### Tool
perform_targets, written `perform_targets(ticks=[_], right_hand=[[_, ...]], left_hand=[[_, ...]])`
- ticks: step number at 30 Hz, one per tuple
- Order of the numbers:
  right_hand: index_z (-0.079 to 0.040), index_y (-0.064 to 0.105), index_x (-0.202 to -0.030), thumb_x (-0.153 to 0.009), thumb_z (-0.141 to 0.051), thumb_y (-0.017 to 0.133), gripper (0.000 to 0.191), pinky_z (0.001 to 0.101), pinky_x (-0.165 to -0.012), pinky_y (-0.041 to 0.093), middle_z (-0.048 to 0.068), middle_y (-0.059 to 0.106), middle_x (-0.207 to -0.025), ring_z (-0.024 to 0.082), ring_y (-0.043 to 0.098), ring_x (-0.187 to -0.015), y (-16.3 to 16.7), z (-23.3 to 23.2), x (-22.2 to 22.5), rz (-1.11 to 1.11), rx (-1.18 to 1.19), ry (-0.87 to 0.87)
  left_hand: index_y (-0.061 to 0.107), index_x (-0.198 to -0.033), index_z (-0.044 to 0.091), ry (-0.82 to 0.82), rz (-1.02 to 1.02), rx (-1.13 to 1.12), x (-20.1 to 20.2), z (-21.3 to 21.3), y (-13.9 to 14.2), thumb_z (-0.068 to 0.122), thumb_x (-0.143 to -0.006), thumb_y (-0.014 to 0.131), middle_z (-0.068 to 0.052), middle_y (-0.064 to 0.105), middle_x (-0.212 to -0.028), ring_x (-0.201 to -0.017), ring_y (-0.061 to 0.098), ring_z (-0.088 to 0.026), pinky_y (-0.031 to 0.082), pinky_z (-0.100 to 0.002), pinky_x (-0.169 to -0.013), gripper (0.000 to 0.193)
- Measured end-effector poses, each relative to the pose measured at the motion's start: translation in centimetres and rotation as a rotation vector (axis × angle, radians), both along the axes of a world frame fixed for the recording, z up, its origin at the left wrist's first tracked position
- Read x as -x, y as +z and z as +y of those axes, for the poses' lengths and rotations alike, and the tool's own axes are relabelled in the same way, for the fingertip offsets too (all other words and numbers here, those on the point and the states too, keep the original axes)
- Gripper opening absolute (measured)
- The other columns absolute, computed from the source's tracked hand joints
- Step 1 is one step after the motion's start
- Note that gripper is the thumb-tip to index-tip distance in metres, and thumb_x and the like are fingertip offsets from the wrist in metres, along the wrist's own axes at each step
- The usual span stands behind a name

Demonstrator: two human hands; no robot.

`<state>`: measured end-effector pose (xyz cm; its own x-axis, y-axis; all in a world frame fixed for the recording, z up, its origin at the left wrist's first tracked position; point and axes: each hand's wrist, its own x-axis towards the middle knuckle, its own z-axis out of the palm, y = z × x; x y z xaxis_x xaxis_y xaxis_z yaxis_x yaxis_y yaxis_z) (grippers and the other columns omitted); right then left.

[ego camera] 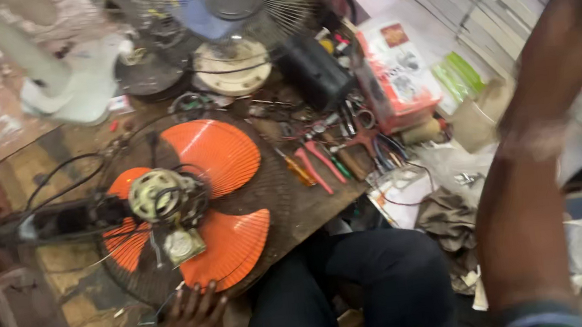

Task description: The person retrieves a box from a shelf, then sits at a workbench to disassemble a table fan. They remove the front grill, unscrew the fan blade, and detach the blade from the motor shaft. The person then reassembles the fan by placing the blade back on the shaft and securing the front grill.

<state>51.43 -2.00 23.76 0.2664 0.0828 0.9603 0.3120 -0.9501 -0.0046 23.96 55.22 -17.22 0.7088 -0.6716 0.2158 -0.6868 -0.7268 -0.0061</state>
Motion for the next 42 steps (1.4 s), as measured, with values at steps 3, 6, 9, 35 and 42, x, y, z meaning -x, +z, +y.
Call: perform_targets(ticks=[3, 6, 9, 35, 42], right_hand=[[0.002, 0.072, -0.115, -0.098, 0.013, 0.064, 0.022, 0.0382, -0.09, 0.059, 0.017, 0.074, -0.111, 0.029, 0.075, -0.102, -4.9, 6.6, 5.3, 0.191, -0.07, 0.205], [-0.006, 0.076, -0.114, -0.096, 0.01, 0.07, 0.025, 0.041, -0.085, 0.057, 0.014, 0.075, -0.111, 0.03, 0.073, -0.098, -7.5, 10.7, 2.8, 0.348, 0.004, 0.181], [-0.009, 0.077, -0.119, -0.098, 0.002, 0.074, 0.024, 0.0431, -0.078, 0.054, 0.012, 0.075, -0.113, 0.033, 0.071, -0.091, -9.8, 13.5, -3.5, 0.375, 0.136, 0.256], [-0.017, 0.076, -0.121, -0.085, -0.016, 0.07, 0.036, 0.0473, -0.083, 0.056, 0.016, 0.064, -0.141, 0.039, 0.067, -0.104, -16.9, 17.5, 6.7, 0.939, 0.137, 0.525], [-0.017, 0.078, -0.117, -0.095, -0.029, 0.07, 0.026, 0.0501, -0.077, 0.055, 0.014, 0.074, -0.107, 0.038, 0.07, -0.094, -17.4, 16.3, 4.1, 1.139, 0.083, 0.416]], left_hand=[[0.052, -0.138, 0.019, 0.004, 0.138, 0.052, -0.6, -0.7, 1.5, 0.046, -0.083, 0.067, -0.019, 0.028, -0.157, -0.139, 0.031, -0.046, 0.02, -0.066, -0.109, 0.063], [0.051, -0.145, 0.016, -0.026, 0.124, 0.048, -0.6, -1.2, 2.8, 0.045, -0.086, 0.068, -0.019, 0.028, -0.161, -0.142, 0.029, -0.043, 0.017, -0.062, -0.114, 0.068], [0.051, -0.145, 0.018, -0.073, 0.114, 0.14, -0.6, -1.3, 3.3, 0.045, -0.087, 0.069, -0.02, 0.025, -0.164, -0.146, 0.025, -0.044, 0.015, -0.061, -0.117, 0.067], [0.044, -0.152, 0.011, 0.201, -0.192, 0.298, -0.6, -11.2, 10.0, 0.043, -0.092, 0.075, -0.022, 0.031, -0.163, -0.147, 0.033, -0.047, 0.029, -0.065, -0.118, 0.075], [0.064, -0.143, 0.001, -0.286, 1.229, 1.484, -2.1, -23.9, 27.8, 0.05, -0.098, 0.071, -0.014, 0.075, -0.104, -0.1, 0.07, -0.024, 0.056, -0.037, -0.095, 0.066]])
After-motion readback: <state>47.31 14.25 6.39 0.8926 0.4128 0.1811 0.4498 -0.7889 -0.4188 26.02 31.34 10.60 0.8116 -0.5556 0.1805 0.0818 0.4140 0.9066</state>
